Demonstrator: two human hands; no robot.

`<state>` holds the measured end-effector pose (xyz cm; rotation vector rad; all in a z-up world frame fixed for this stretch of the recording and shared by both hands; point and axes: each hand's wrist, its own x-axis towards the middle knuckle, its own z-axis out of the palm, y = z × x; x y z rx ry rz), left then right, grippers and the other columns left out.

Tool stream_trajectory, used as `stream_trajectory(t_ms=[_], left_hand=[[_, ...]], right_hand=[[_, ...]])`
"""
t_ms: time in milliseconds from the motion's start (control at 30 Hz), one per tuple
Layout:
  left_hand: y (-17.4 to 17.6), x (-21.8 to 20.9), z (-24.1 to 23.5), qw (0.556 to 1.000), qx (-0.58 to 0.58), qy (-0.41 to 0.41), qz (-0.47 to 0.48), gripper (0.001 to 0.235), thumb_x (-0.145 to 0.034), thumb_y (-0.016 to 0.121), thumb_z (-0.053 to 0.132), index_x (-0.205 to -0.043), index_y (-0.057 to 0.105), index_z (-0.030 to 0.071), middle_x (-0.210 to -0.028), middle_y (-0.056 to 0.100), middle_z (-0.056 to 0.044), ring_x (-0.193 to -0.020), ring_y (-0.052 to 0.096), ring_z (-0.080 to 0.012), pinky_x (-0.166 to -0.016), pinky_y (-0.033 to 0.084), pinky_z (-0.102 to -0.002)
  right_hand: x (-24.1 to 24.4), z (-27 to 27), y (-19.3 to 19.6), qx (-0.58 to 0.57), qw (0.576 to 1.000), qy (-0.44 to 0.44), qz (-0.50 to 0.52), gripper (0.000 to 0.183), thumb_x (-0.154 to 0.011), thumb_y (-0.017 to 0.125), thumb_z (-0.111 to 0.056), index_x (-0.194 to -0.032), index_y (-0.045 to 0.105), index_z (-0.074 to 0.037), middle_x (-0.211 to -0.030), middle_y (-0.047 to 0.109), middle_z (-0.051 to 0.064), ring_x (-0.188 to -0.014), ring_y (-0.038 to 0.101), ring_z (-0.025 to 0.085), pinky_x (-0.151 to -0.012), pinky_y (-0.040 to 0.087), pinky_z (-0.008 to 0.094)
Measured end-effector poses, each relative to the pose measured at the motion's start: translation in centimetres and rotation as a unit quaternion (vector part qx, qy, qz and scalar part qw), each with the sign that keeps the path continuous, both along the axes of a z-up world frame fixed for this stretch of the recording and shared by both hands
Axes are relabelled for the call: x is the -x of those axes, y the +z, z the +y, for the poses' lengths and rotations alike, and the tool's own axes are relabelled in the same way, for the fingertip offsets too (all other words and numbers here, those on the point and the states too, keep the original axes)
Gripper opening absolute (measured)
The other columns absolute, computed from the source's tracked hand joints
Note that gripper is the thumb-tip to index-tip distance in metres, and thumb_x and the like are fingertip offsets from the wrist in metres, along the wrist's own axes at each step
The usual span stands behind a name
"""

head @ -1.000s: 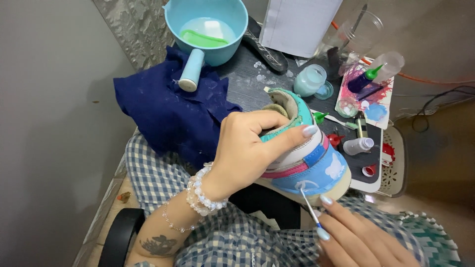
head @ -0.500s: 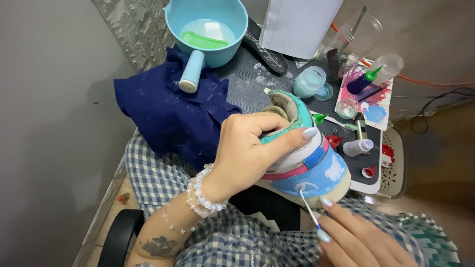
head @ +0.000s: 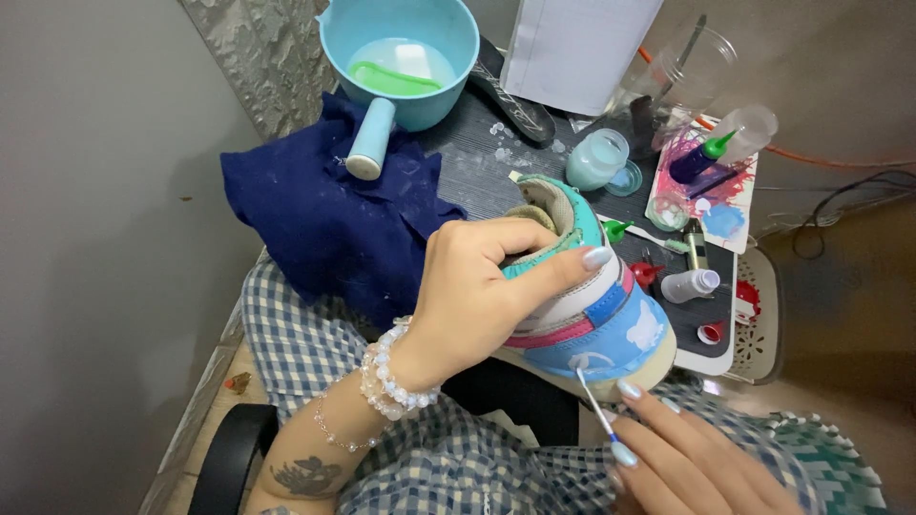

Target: The person paints white cloud designs onto the side of a high-top sneaker using a small paintbrush. They hold the shoe steady with one hand while applying white paint to the blue and pink sections of the shoe's upper.

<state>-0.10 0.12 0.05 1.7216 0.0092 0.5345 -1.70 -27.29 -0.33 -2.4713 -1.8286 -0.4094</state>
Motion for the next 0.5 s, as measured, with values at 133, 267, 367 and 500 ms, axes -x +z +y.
stream_trajectory(t_ms=[133,267,367,500], left_hand=[[0.0,0.0,-0.1,1.000,-0.005,-0.002,-0.005,0.041,-0.089,0.070,0.037,-0.059,0.056,0.012,-0.057,0.039,0.007,-0.060,0.031,-0.0078,-0.057,0.032,-0.027],[0.1,0.0,0.0,1.000,-0.002,0.000,-0.002,0.044,-0.089,0.070,0.037,-0.058,0.052,0.012,-0.058,0.037,0.007,-0.061,0.030,-0.0084,-0.057,0.031,-0.027],[0.0,-0.1,0.0,1.000,0.007,0.001,0.002,0.043,-0.089,0.070,0.037,-0.059,0.053,0.012,-0.059,0.039,0.007,-0.063,0.032,-0.0085,-0.059,0.033,-0.027],[0.1,-0.2,0.2,1.000,0.012,-0.002,-0.004,0.043,-0.089,0.071,0.035,-0.058,0.052,0.012,-0.058,0.037,0.007,-0.062,0.030,-0.0087,-0.057,0.031,-0.027]], right_hand=[[-0.1,-0.9,-0.6,0.004,1.000,-0.008,0.018,0.032,-0.093,0.061,-0.030,-0.119,0.060,-0.010,-0.139,0.065,0.011,-0.134,0.061,0.029,-0.107,0.050,0.043],[0.0,0.2,0.0,-0.010,1.000,-0.010,-0.013,0.033,-0.094,0.063,-0.032,-0.118,0.058,-0.009,-0.136,0.068,0.012,-0.130,0.064,0.028,-0.103,0.053,0.042],[0.3,1.1,-0.2,-0.052,0.998,-0.028,-0.023,0.020,-0.093,0.064,-0.028,-0.104,0.061,-0.011,-0.125,0.073,0.010,-0.123,0.068,0.027,-0.098,0.057,0.042],[-5.2,-5.3,-4.5,0.105,0.993,0.033,0.052,0.038,-0.091,0.064,-0.032,-0.123,0.067,-0.013,-0.141,0.063,0.011,-0.138,0.053,0.030,-0.111,0.042,0.051]])
